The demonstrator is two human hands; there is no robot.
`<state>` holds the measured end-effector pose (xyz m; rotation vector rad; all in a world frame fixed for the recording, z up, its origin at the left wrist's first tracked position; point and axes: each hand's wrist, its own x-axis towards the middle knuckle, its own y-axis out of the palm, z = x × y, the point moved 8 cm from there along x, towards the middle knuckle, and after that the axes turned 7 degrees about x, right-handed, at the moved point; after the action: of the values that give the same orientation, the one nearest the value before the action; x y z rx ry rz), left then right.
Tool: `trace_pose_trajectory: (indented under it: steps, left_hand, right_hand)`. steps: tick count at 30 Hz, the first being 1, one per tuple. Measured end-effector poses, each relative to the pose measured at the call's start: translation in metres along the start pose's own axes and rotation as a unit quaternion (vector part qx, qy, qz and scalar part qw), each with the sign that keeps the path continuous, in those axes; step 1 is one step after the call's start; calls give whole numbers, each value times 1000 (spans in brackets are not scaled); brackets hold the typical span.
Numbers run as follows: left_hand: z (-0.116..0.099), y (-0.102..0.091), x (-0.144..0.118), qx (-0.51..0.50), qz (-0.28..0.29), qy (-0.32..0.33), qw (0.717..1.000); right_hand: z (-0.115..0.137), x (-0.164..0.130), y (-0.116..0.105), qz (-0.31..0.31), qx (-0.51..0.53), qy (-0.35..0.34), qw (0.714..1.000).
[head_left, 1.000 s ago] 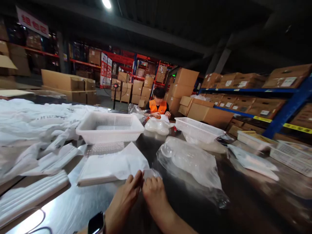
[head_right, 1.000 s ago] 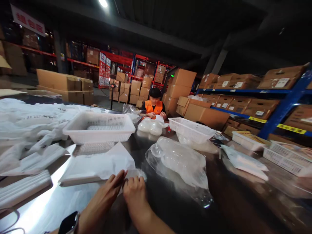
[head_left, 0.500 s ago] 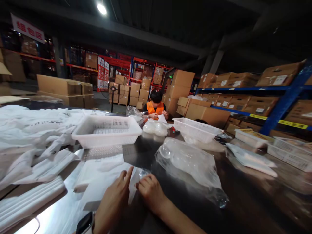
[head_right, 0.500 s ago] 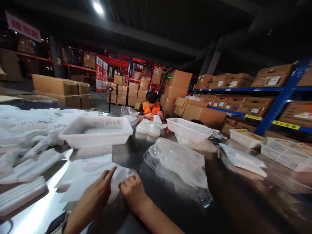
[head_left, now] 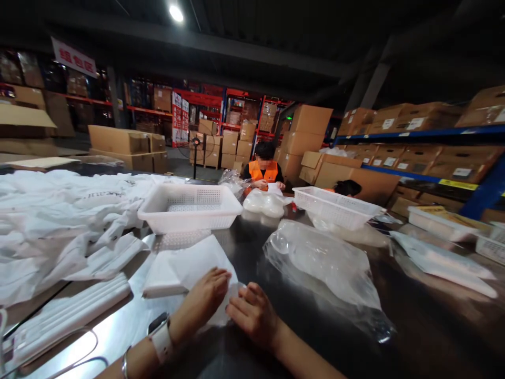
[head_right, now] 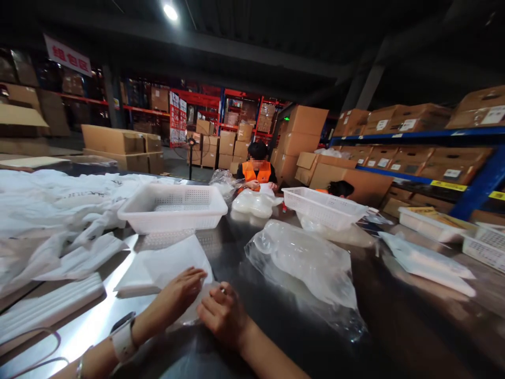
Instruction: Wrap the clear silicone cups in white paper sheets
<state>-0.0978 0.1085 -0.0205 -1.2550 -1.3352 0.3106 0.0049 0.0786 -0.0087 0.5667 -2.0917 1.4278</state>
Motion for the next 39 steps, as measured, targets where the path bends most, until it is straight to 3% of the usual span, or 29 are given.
trace_pose_trajectory:
  steps: [3, 5, 10, 13, 18, 21, 26, 31, 36, 39]
  left_hand:
    - [-3, 5, -4, -90, 18, 20, 996]
    - [-3, 3, -5, -108, 4, 16, 994]
    - [-4, -7, -2, -21, -69, 12, 997]
    - [-3, -6, 0, -6, -72, -13, 997]
    - [-8, 15, 2, -30, -1, -24, 999]
    - [-3, 21, 3, -35, 9, -36, 999]
    - [-2, 6, 5, -85, -44, -11, 995]
    - [-18, -2, 6, -107, -26, 19, 994]
    - [-26, -8, 5, -97, -36, 29, 994]
    - [-10, -8, 2, -73, -75, -16, 994]
  right_hand:
    - [11, 5, -10, -28, 13, -45, 998]
    - [10, 6, -14, -47, -12, -31, 998]
    - [0, 6, -23, -98, -112, 63, 987]
    - [-1, 4, -25, -117, -140, 88, 979]
    - [18, 2, -3, -106, -124, -18, 986]
    - [21, 0, 7, -127, -99, -39, 986]
    - [21, -1, 19, -122, -76, -30, 989]
    - [21, -5, 21, -119, -96, -37, 988]
    - [15, -4, 6, -123, -150, 17, 981]
    - [11, -2, 2, -83, -170, 67, 980]
